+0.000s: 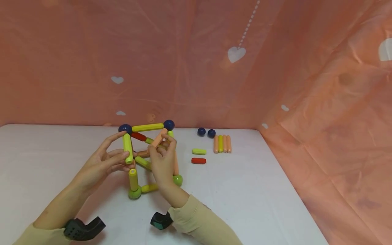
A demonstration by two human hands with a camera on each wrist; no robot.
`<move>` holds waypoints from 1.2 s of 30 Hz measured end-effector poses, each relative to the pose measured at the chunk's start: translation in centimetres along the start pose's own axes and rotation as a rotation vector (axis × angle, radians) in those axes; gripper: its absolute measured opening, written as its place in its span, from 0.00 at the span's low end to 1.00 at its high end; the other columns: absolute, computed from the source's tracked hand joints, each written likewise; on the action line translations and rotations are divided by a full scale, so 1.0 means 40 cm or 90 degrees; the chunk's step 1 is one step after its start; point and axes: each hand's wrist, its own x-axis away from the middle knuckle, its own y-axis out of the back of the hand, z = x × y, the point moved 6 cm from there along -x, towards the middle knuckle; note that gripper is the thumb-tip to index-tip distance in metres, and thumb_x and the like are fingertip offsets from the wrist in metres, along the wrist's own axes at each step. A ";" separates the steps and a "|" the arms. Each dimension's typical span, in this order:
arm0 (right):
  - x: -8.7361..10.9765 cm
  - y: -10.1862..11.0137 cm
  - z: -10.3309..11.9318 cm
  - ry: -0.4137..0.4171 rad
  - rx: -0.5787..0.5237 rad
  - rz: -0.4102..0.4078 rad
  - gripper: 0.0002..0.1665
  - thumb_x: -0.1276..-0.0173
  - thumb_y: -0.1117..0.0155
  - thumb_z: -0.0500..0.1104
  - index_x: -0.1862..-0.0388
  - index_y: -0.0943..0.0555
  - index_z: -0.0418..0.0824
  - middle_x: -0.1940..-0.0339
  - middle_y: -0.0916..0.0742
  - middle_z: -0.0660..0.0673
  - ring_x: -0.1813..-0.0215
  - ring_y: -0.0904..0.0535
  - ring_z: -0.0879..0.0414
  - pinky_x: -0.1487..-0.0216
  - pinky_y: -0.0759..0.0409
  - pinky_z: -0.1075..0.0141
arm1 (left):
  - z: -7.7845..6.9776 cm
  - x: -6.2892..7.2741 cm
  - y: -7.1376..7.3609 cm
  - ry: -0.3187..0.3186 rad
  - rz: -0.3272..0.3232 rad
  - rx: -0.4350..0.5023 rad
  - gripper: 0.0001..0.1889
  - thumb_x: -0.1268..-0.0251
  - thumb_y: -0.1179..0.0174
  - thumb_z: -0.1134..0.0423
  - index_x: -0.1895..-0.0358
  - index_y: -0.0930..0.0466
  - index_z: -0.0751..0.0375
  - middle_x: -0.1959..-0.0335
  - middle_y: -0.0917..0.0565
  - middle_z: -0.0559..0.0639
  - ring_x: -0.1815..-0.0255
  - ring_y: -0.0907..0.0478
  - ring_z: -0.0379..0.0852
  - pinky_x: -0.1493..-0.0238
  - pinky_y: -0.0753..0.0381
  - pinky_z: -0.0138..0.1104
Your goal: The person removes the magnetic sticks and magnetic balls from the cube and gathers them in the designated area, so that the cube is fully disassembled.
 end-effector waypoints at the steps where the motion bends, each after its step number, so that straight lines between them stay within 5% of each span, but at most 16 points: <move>1: -0.004 0.009 0.005 -0.011 -0.006 -0.006 0.29 0.35 0.40 0.40 0.37 0.38 0.44 0.48 0.22 0.41 0.51 0.18 0.50 0.48 0.22 0.65 | 0.000 0.000 0.000 0.001 -0.001 -0.001 0.36 0.31 0.43 0.62 0.25 0.52 0.46 0.62 0.16 0.49 0.69 0.15 0.44 0.58 0.17 0.33; 7: -0.041 0.055 0.041 -0.087 -0.021 -0.013 0.31 0.34 0.38 0.42 0.35 0.37 0.42 0.67 0.18 0.47 0.67 0.19 0.58 0.57 0.21 0.69 | 0.001 -0.001 0.001 0.013 -0.007 -0.002 0.37 0.31 0.42 0.61 0.25 0.52 0.44 0.63 0.17 0.50 0.69 0.15 0.43 0.59 0.17 0.32; 11: -0.072 0.082 0.062 -0.121 0.034 0.012 0.33 0.36 0.36 0.43 0.34 0.35 0.41 0.74 0.18 0.49 0.72 0.22 0.59 0.64 0.21 0.69 | 0.001 -0.001 0.002 0.017 -0.008 -0.008 0.37 0.31 0.42 0.61 0.25 0.52 0.43 0.63 0.17 0.49 0.69 0.15 0.43 0.59 0.17 0.32; 23: -0.121 0.150 0.098 -0.051 0.253 0.103 0.21 0.34 0.38 0.44 0.42 0.20 0.47 0.69 0.16 0.43 0.74 0.22 0.59 0.70 0.24 0.68 | 0.004 -0.001 0.004 0.019 -0.012 -0.011 0.37 0.32 0.42 0.60 0.25 0.52 0.42 0.62 0.17 0.50 0.68 0.15 0.43 0.57 0.17 0.32; 32: -0.130 0.167 0.096 0.009 0.256 0.132 0.19 0.34 0.41 0.42 0.44 0.18 0.45 0.79 0.23 0.50 0.79 0.28 0.54 0.77 0.32 0.68 | 0.001 -0.001 0.006 0.018 -0.009 0.003 0.37 0.32 0.42 0.62 0.25 0.52 0.43 0.63 0.17 0.48 0.69 0.15 0.43 0.59 0.17 0.31; 36: -0.126 0.177 0.092 0.001 0.275 0.124 0.19 0.33 0.41 0.43 0.44 0.18 0.48 0.73 0.21 0.48 0.76 0.27 0.54 0.76 0.32 0.68 | 0.001 -0.001 0.006 0.017 -0.006 0.012 0.36 0.32 0.41 0.62 0.26 0.50 0.43 0.64 0.17 0.46 0.69 0.15 0.43 0.59 0.16 0.32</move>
